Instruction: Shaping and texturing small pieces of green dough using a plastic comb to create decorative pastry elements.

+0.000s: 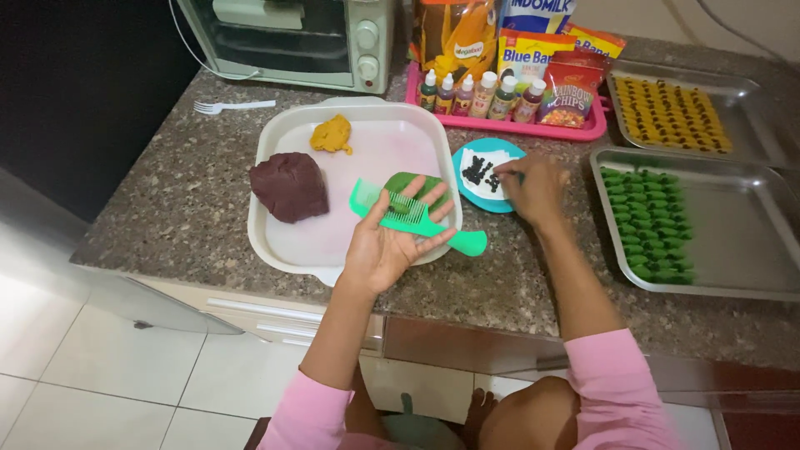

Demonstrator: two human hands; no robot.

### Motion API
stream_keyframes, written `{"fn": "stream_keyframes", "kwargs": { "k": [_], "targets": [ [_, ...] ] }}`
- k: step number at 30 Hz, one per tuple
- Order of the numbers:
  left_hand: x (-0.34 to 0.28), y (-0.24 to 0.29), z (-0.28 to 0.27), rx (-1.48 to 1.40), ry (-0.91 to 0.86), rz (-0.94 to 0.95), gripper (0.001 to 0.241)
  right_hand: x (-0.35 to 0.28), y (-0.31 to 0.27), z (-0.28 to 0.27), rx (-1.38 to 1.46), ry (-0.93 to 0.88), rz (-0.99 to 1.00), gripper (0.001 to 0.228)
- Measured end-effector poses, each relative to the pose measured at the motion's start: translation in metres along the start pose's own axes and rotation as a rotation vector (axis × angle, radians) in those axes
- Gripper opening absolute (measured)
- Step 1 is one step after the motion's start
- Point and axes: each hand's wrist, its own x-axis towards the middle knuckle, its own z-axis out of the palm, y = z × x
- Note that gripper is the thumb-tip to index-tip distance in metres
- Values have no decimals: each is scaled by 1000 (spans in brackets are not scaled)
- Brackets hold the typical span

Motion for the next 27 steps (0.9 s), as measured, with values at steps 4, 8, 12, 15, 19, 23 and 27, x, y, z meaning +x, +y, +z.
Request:
{"fn": "stream_keyframes", "kwargs": {
  "k": [4, 8, 12, 15, 19, 23, 27],
  "targets": [
    [0, 1, 0, -26, -12, -16, 66, -2, 7, 9, 5, -4, 24, 14],
    [2, 0, -2, -35, -12, -24, 66, -3, 1, 0, 73, -31, 26, 14],
    [1, 1, 0, -40, -12, -27, 65, 0, 14, 8, 16, -104, 10, 15],
    [0, 1, 0, -63, -16, -33, 65, 3, 24, 16, -21, -115, 14, 10],
    [2, 1, -2, -45, -26, -32, 65, 2, 6, -1, 71, -16, 23, 6],
    [1, 0, -3, -27, -24, -27, 64, -2, -59, -20, 456, 18, -95, 8],
    [4, -2, -7, 12, 28, -17, 62, -20, -138, -35, 629, -46, -153, 15]
  ]
}}
